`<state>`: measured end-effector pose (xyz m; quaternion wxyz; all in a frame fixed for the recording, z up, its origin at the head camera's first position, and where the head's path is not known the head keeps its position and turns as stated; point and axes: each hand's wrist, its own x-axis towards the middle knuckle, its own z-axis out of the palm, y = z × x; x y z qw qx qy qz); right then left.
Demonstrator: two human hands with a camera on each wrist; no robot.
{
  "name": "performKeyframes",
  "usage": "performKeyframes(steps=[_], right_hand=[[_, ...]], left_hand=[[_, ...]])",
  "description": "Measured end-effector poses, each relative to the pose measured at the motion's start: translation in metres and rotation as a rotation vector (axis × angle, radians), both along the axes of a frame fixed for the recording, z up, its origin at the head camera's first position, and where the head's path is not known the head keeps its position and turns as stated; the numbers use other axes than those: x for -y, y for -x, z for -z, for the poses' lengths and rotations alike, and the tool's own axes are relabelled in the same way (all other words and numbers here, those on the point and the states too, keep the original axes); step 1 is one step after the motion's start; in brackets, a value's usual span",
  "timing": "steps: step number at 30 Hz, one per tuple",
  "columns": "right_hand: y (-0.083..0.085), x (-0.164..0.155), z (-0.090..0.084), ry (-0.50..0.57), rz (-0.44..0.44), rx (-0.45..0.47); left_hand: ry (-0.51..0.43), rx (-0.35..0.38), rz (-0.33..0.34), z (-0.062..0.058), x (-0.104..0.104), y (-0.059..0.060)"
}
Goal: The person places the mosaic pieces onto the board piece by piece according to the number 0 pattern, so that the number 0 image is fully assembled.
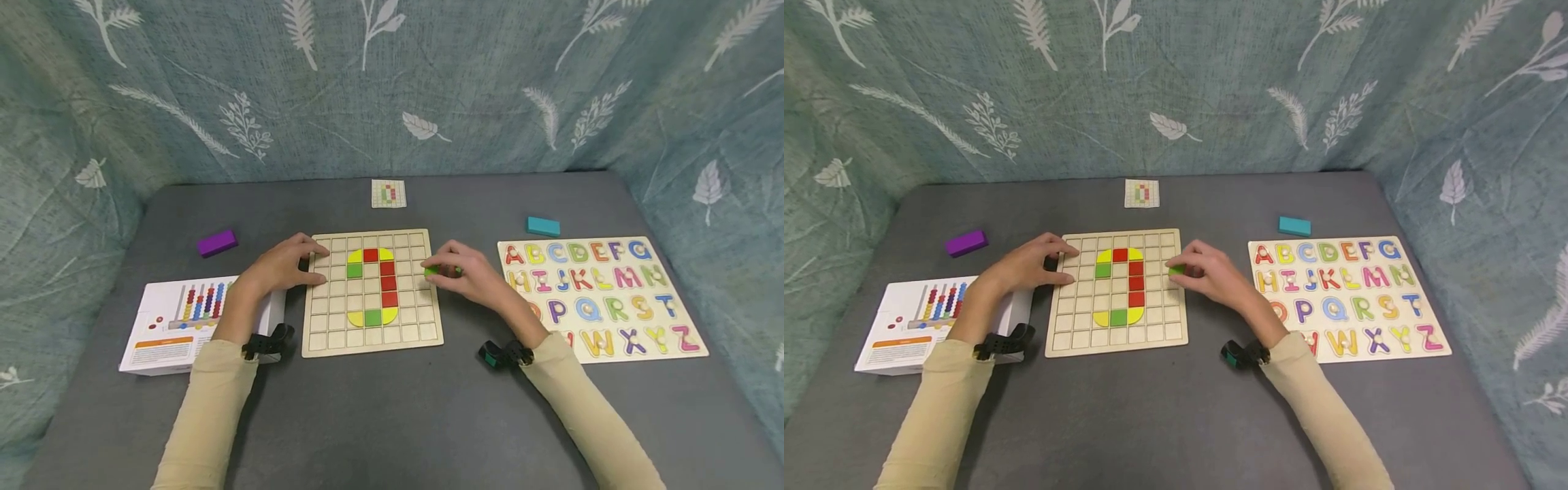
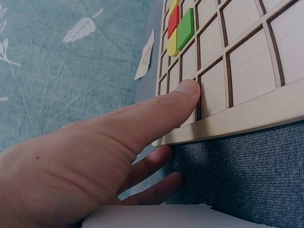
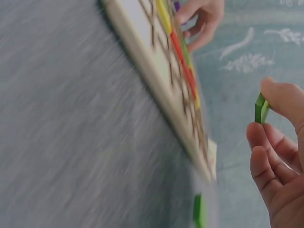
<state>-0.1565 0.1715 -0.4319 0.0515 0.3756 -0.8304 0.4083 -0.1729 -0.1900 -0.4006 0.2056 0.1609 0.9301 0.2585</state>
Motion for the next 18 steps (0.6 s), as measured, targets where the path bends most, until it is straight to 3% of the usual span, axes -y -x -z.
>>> performKeyframes(steps=[9, 13, 18], right_hand=[[0.007, 0.038, -0.011, 0.040, -0.135, -0.040], [0.010, 0.060, -0.012, -0.029, -0.167, -0.052], [0.011, 0.088, -0.015, -0.190, -0.216, -0.041]], left_hand=[[0.003, -0.009, 0.004, 0.000, -0.002, 0.001], [0.007, -0.010, 0.005, 0.000, -0.003, 0.000], [0.025, -0.013, 0.004, 0.000, -0.003, -0.001]])
